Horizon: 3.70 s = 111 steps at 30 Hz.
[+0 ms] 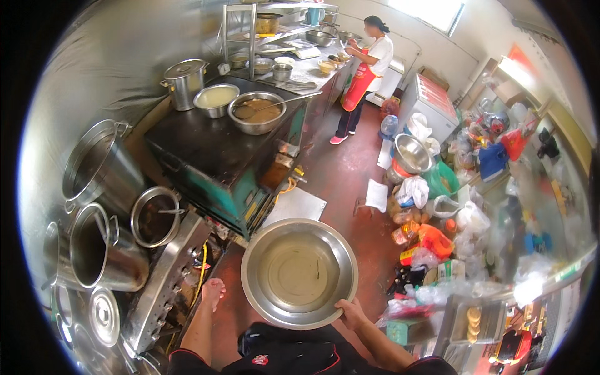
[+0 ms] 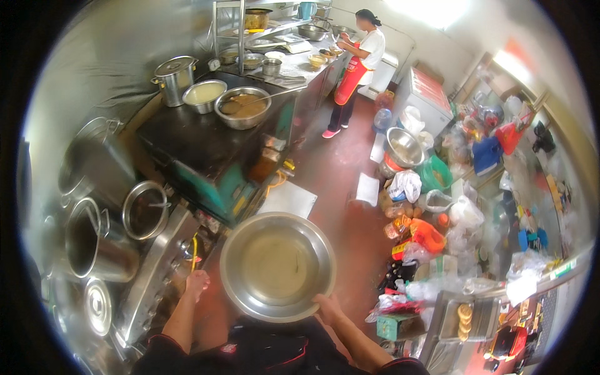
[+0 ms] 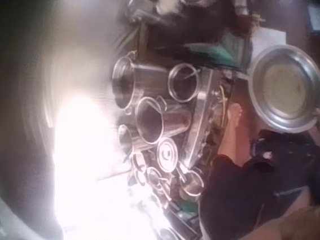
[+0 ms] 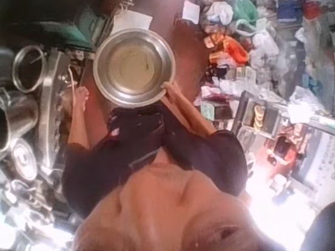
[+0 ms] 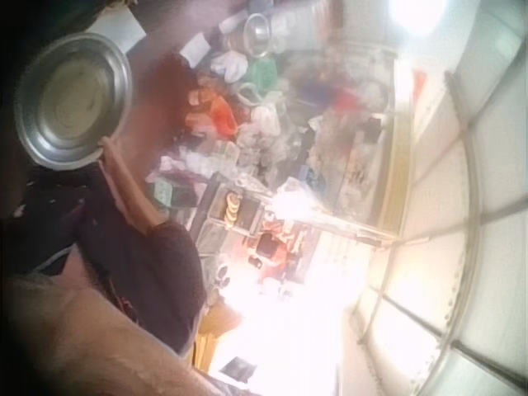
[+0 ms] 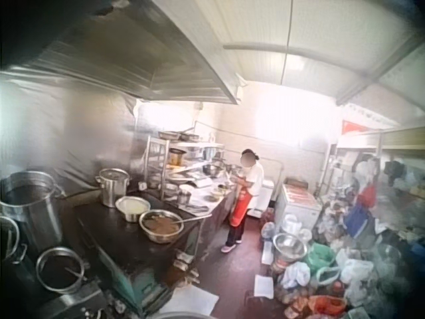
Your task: The person gathers bundles of green leafy vegetables, washes them in a sink with water, and places the cleaned vegetables into a green bowl. The person also moves a metal bowl to the stove area and back to the sink.
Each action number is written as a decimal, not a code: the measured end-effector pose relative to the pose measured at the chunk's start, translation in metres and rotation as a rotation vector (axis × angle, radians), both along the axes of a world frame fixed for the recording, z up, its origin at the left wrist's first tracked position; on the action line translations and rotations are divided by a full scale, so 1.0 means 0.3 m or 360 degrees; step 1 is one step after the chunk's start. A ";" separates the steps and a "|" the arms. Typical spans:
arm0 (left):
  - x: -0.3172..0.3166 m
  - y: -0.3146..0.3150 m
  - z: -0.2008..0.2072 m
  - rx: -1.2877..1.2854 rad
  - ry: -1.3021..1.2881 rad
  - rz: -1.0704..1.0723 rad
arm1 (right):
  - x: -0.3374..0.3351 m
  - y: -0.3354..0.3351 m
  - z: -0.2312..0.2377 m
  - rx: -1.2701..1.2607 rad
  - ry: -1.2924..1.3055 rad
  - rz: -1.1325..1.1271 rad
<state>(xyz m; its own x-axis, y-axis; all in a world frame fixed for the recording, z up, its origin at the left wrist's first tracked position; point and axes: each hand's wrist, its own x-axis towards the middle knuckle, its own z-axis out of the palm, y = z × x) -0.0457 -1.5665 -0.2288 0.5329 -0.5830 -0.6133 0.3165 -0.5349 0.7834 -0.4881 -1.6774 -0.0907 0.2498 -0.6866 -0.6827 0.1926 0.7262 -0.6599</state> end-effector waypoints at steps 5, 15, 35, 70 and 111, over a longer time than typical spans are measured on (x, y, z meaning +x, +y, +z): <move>-0.251 -0.276 0.027 0.0666 0.0272 -0.0564 | -0.133 -0.402 0.045 -0.0019 0.0109 -0.0093; -0.530 -0.852 -0.287 0.0609 0.0359 -0.0006 | -0.377 -1.182 -0.027 -0.0077 0.0182 -0.0043; -0.633 -2.277 -0.631 -0.0165 0.0607 0.1208 | -0.432 -2.602 -0.315 -0.0336 0.0591 0.0629; -1.226 -2.291 -0.564 0.0020 0.0288 0.1207 | 0.087 -2.755 -0.331 -0.0287 0.0376 0.1096; -1.188 -2.290 -0.519 0.0379 0.0534 0.1050 | 0.349 -2.775 -0.287 -0.0945 0.0903 0.1634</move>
<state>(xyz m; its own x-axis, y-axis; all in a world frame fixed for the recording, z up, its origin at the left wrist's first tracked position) -0.4020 -2.2537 -0.3844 0.4874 -0.0419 -0.8722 0.8278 -0.2955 0.4768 -0.3833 -2.5098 -0.1769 0.6148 -0.5872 -0.5265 -0.6778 -0.0521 -0.7334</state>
